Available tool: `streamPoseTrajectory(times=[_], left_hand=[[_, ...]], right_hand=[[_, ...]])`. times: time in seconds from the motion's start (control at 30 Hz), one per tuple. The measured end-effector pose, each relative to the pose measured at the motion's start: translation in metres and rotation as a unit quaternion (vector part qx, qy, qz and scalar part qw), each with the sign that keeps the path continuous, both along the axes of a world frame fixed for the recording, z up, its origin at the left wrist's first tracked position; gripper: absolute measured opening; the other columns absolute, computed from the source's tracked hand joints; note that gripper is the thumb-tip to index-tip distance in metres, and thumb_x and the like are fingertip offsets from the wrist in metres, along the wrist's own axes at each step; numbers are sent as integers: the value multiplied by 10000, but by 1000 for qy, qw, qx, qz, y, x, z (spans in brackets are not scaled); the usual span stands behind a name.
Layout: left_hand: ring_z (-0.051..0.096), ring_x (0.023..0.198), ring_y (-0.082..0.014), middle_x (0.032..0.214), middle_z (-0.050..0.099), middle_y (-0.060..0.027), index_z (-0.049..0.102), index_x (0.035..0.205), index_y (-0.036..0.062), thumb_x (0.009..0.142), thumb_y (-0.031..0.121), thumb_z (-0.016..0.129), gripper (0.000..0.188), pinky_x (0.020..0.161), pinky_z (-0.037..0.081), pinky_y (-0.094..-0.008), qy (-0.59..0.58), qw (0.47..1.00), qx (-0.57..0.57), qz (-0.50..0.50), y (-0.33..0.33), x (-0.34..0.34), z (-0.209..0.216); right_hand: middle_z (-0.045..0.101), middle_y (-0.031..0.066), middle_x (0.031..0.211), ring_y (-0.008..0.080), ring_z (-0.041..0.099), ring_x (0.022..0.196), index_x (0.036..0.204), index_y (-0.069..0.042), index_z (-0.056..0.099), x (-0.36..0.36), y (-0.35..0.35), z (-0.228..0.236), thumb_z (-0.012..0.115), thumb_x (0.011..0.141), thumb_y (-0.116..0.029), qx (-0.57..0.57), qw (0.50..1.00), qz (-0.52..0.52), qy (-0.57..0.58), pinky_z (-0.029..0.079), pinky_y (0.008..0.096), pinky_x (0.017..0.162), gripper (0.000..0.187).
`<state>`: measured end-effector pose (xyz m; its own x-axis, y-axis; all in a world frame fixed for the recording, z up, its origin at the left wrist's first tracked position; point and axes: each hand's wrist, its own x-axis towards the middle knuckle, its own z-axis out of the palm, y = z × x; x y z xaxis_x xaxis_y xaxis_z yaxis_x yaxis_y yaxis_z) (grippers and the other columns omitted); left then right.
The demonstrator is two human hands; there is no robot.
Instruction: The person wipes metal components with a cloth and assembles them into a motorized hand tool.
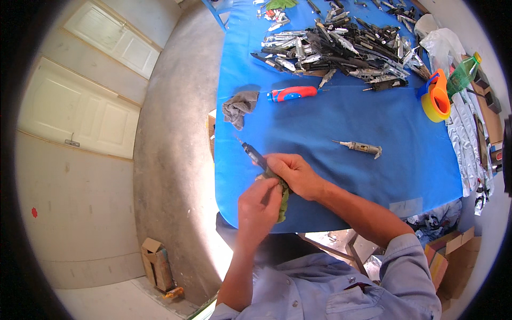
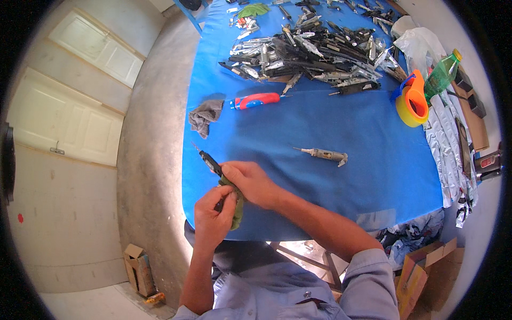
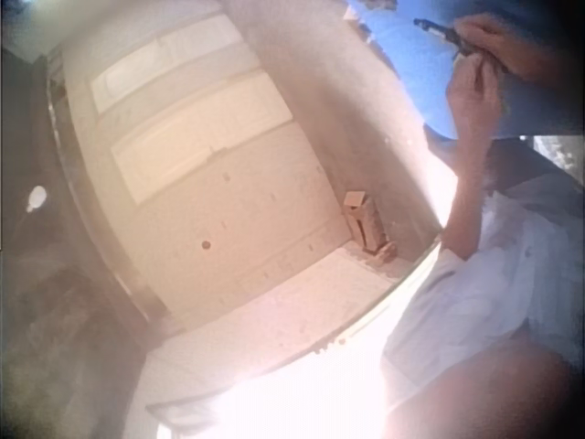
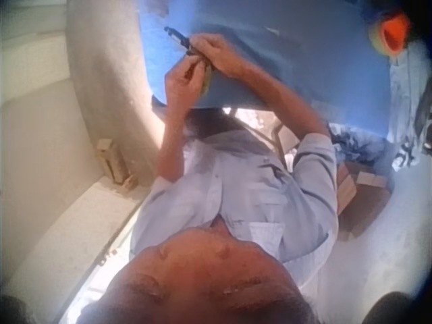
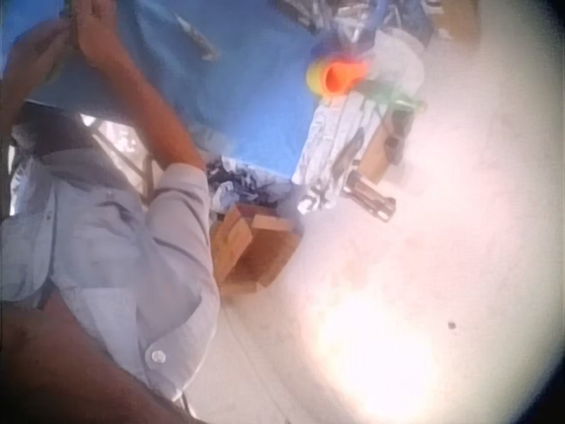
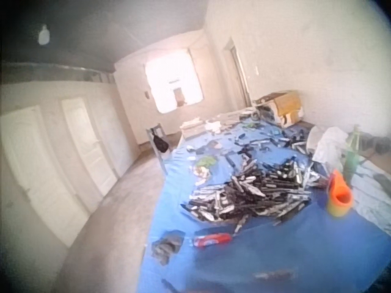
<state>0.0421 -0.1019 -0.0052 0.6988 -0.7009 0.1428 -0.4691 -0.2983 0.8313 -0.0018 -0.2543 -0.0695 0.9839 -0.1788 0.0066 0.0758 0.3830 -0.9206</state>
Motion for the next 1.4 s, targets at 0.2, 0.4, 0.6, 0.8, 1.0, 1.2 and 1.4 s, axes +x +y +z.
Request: streamPoseTrajectory(times=[0.2, 0.4, 0.6, 0.8, 1.0, 1.2, 1.4], left_hand=[[630, 804, -73, 915, 706, -29, 703, 1062, -42, 969, 24, 661, 122, 715, 514, -234, 224, 973, -38, 39, 18, -2, -11], [630, 808, -65, 925, 705, -22, 703, 1079, -38, 969, 9, 663, 126, 724, 518, -226, 271, 960, -43, 52, 33, -7, -7], [630, 806, -61, 925, 704, -11, 710, 1063, -22, 948, 13, 684, 123, 718, 511, -219, 208, 974, -35, 84, 42, -19, 6], [637, 762, -82, 879, 693, -29, 702, 1014, -16, 937, 22, 697, 86, 677, 514, -236, 77, 982, -45, 169, 32, -14, 15], [645, 732, -183, 854, 664, -96, 691, 991, 9, 890, 4, 720, 105, 645, 509, -312, -210, 975, -26, 62, 3, -11, 5], [636, 708, -169, 836, 682, -116, 681, 988, -16, 948, 37, 685, 66, 647, 512, -317, -250, 959, -51, 125, -11, 24, 2], [580, 669, -76, 775, 666, -43, 690, 992, -12, 981, 79, 663, 95, 606, 488, -259, -165, 963, -76, 197, -6, 47, 7]], right_hand=[[650, -27, 982, 30, 543, 834, 1258, -49, 655, -3, 7, 3, 463, 1108, -308, 20, 1000, 10, 1, 458, 205, 687, 355], [680, -1, 1018, 49, 581, 842, 1304, -72, 608, -12, 2, 24, 525, 1069, -291, 109, 990, 64, 63, 465, 210, 685, 332], [680, 64, 1101, 112, 646, 988, 1298, 5, 587, -5, 2, 11, 617, 1002, -173, 124, 992, 20, 5, 527, 270, 861, 347], [668, 54, 1107, 116, 640, 1047, 1289, 17, 606, -3, 2, 10, 605, 1013, -169, 113, 993, 26, -3, 511, 277, 942, 332], [618, -35, 954, 44, 535, 843, 1183, -24, 674, -6, 16, 12, 479, 1104, -295, 156, 988, 13, 5, 463, 235, 703, 342], [594, -49, 887, 27, 508, 777, 1145, -29, 684, -14, 15, 23, 475, 1105, -327, 138, 990, 34, 10, 427, 218, 650, 366], [598, -46, 865, 25, 515, 758, 1135, -54, 685, -9, 13, 17, 531, 1075, -360, 114, 990, 19, 74, 424, 220, 635, 347]])
